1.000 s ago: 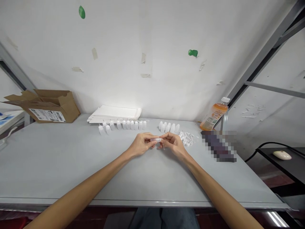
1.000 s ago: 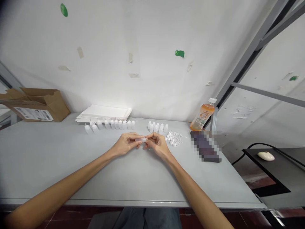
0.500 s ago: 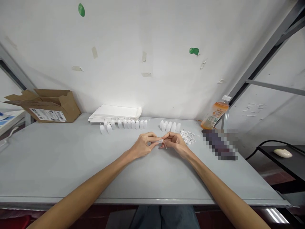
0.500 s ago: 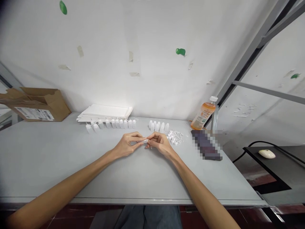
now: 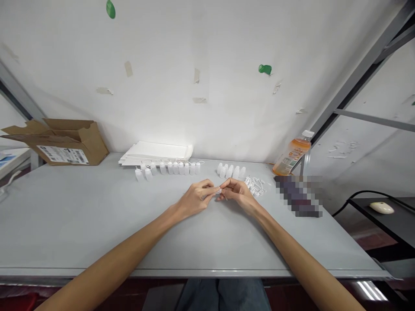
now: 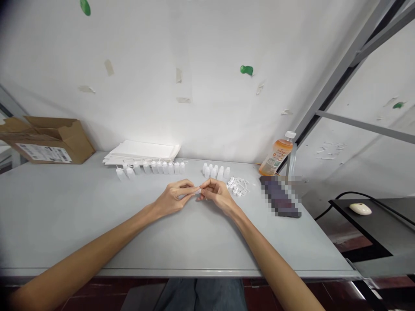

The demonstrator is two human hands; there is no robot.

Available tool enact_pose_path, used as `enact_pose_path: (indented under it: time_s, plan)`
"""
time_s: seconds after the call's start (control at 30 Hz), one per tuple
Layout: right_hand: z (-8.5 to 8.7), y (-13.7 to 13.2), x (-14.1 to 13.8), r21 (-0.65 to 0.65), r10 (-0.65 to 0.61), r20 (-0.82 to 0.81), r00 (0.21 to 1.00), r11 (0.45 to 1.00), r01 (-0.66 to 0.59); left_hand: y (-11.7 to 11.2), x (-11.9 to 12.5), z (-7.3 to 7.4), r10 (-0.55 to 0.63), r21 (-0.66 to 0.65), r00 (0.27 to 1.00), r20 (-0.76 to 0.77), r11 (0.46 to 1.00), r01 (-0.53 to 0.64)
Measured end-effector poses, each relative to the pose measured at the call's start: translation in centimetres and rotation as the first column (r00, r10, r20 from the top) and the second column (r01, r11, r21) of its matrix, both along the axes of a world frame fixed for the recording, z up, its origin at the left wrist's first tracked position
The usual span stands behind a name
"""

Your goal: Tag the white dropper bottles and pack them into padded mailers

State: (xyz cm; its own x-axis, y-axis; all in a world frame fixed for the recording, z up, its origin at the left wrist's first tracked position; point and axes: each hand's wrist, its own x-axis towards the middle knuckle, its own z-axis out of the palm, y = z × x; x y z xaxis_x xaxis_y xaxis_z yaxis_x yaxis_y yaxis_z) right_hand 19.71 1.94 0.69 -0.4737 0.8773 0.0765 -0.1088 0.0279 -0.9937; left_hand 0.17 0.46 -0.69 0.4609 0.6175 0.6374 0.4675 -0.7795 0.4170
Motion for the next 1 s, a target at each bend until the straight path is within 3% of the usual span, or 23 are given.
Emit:
enact_pose_path:
  time_s: [0.3,0.5,0.67,0.73,0.77,0.9,0.97,1.0]
  plan:
    - [1.1,-0.3,-0.5,0.145,-0.032,0.118,0.992,0.989,0.015,-0.1,0.4,0.4,0.217,-0.178,0.973,-0.077,0.957,-0.227]
    - [2.2,-0.2,0.5,0.101,-0.034,0.119,0.992,0.995,0.022,0.0,0.4,0.6,0.176,-0.468,0.975,0.134,0.878,-0.095]
    - [1.8,0.5,1.2,0.212,-0.156,0.216,0.964,0.971,0.109,0.1,0.5,0.6,0.157,-0.625,0.939,0.305,0.777,0.073]
    - [1.8,1.2,2.2,0.346,-0.318,0.294,0.901,0.914,0.21,0.2,0.6,0.5,0.179,-0.651,0.929,0.325,0.754,0.082]
    - [1.8,1.7,3.0,0.437,-0.421,0.331,0.845,0.861,0.258,0.2,0.6,0.5,0.191,-0.659,0.927,0.322,0.748,0.075]
    - [2.0,3.4,7.7,0.705,-0.747,0.397,0.533,0.62,0.344,0.1,0.4,0.7,0.22,-0.647,0.938,0.269,0.762,0.007]
    - [2.1,4.0,9.8,0.724,-0.795,0.45,0.406,0.591,0.355,0.0,0.4,0.9,0.236,-0.622,0.943,0.233,0.782,-0.042]
    - [2.1,4.1,10.6,0.719,-0.785,0.488,0.382,0.609,0.334,0.0,0.4,0.9,0.244,-0.608,0.946,0.213,0.791,-0.067]
